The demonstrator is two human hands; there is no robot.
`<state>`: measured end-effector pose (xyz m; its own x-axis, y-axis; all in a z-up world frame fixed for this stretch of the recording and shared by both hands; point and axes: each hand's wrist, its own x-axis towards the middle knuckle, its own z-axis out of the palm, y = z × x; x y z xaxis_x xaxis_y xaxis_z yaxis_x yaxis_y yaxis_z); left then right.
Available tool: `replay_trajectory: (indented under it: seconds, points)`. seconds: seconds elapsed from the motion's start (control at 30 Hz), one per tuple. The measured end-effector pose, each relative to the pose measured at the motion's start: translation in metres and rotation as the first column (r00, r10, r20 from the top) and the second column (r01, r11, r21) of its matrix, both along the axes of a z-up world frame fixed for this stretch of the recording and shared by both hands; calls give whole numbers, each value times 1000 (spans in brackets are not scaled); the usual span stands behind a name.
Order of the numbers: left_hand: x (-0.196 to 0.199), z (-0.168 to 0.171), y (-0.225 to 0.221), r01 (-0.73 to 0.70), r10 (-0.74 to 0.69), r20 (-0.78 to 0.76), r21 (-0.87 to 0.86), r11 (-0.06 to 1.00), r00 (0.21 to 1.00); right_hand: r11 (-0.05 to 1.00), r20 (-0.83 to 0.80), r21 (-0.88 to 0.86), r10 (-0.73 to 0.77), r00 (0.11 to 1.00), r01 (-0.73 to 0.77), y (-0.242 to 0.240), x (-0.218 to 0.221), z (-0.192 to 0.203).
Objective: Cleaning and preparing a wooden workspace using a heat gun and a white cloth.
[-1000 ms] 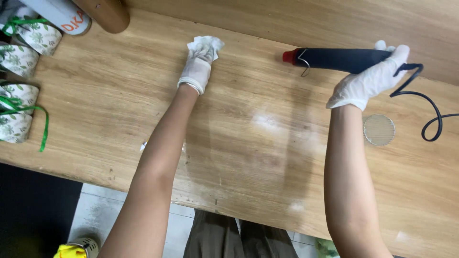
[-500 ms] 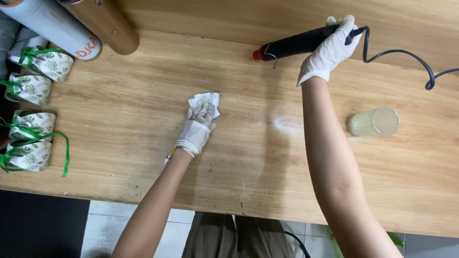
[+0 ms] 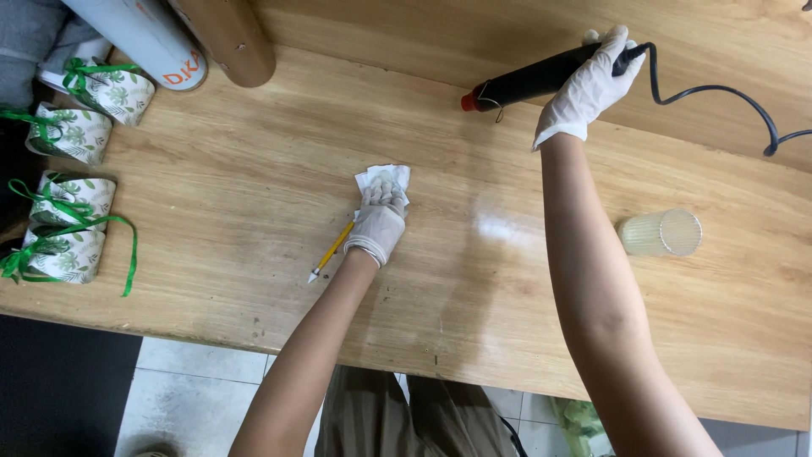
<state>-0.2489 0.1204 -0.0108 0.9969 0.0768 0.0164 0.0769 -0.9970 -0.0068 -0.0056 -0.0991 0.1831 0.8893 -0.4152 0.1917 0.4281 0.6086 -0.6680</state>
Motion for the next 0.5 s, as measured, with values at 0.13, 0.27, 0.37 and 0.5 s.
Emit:
replay_trajectory:
  seconds: [0.13,0.27,0.37,0.5]
  points:
    - [-4,10,-2,6,-7,-66,-13,1000,998,998,0,-61,13,1000,-13,5,7,-3]
    - [-10,25,-7,18,-17,10,-59,998,1000,995,6,-100,25,1000,-25,13,13,-6]
    - [-6,14,-5,-10,17,51,-135,991,999,995,29,-94,38,999,-35,22,16,-7]
    - [-7,10,-5,4,0,68,-55,998,998,994,44,-99,49,998,-45,31,14,-3]
